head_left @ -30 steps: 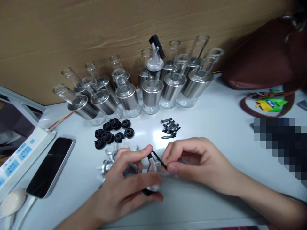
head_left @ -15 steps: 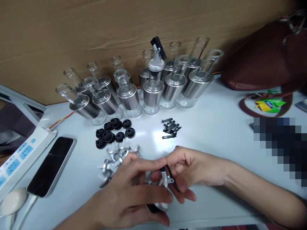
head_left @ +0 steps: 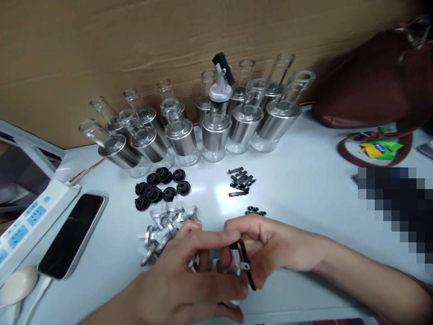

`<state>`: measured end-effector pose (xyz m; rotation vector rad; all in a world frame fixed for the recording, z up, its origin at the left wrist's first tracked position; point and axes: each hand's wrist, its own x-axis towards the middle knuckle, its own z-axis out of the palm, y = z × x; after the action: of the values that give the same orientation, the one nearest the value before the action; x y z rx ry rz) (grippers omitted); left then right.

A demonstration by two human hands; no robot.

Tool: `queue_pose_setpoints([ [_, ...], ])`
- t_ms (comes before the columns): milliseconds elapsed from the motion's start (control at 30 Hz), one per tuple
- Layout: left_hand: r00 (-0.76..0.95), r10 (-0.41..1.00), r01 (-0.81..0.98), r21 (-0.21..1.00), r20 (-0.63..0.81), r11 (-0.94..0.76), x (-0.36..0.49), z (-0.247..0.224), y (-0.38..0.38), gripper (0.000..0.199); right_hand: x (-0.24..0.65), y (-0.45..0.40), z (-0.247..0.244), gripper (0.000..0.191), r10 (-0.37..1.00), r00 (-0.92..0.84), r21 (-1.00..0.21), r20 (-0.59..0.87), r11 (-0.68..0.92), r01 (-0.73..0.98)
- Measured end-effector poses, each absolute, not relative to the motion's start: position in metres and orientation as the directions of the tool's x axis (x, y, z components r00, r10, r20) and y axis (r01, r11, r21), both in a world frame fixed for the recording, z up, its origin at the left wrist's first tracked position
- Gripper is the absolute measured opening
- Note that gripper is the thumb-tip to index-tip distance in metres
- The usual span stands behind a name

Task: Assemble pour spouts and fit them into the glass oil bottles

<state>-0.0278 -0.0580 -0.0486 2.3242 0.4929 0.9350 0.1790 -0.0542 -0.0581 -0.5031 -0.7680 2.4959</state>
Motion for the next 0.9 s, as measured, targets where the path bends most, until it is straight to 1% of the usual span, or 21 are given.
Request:
queue_pose_setpoints([
  [67, 0.682, 0.522, 0.136, 0.612, 0.513, -0.779, -0.027, -0.05, -0.056, 0.014, 0.179, -0.054, -0.054, 0.026, 0.609, -0.774, -0.655, -0.173, -0.658, -0.371],
  [133, 0.675, 0.53, 0.167, 0.593, 0.513, -0.787, -0.026, -0.051, -0.053, 0.017, 0.179, -0.056, -0.051, 0.019, 0.661, -0.738, -0.672, -0.135, -0.608, -0.423],
  [200, 0.66, 0.558, 0.189, 0.608, 0.503, -0.771, -0.027, -0.051, -0.05, 0.029, 0.179, -0.058, -0.05, 0.021, 0.675, -0.725, -0.622, -0.137, -0.628, -0.468],
  [300, 0.624, 0.599, 0.179, 0.654, 0.502, -0.735, -0.03, -0.054, -0.049, 0.054, 0.179, -0.06, -0.051, 0.024, 0.639, -0.757, -0.514, -0.139, -0.7, -0.496],
  [367, 0.606, 0.625, 0.169, 0.687, 0.493, -0.706, -0.031, -0.057, -0.05, 0.06, 0.179, -0.06, -0.052, 0.025, 0.632, -0.763, -0.494, -0.132, -0.709, -0.502],
  [500, 0.588, 0.678, 0.189, 0.739, 0.442, -0.646, -0.033, -0.06, -0.052, 0.057, 0.179, -0.058, -0.053, 0.03, 0.639, -0.751, -0.515, -0.165, -0.705, -0.487],
  [600, 0.624, 0.678, 0.248, 0.725, 0.389, -0.643, -0.034, -0.058, -0.053, 0.052, 0.18, -0.057, -0.052, 0.031, 0.596, -0.783, -0.53, -0.178, -0.729, -0.434],
  [667, 0.64, 0.671, 0.303, 0.68, 0.374, -0.668, -0.035, -0.057, -0.053, 0.044, 0.181, -0.058, -0.051, 0.03, 0.549, -0.816, -0.556, -0.181, -0.741, -0.376],
  [767, 0.641, 0.641, 0.362, 0.57, 0.422, -0.738, -0.037, -0.057, -0.051, 0.033, 0.181, -0.059, -0.052, 0.031, 0.487, -0.854, -0.562, -0.181, -0.764, -0.316],
  [900, 0.666, 0.567, 0.367, 0.449, 0.485, -0.815, -0.036, -0.057, -0.045, 0.029, 0.18, -0.061, -0.053, 0.034, 0.501, -0.831, -0.547, -0.241, -0.778, -0.311],
])
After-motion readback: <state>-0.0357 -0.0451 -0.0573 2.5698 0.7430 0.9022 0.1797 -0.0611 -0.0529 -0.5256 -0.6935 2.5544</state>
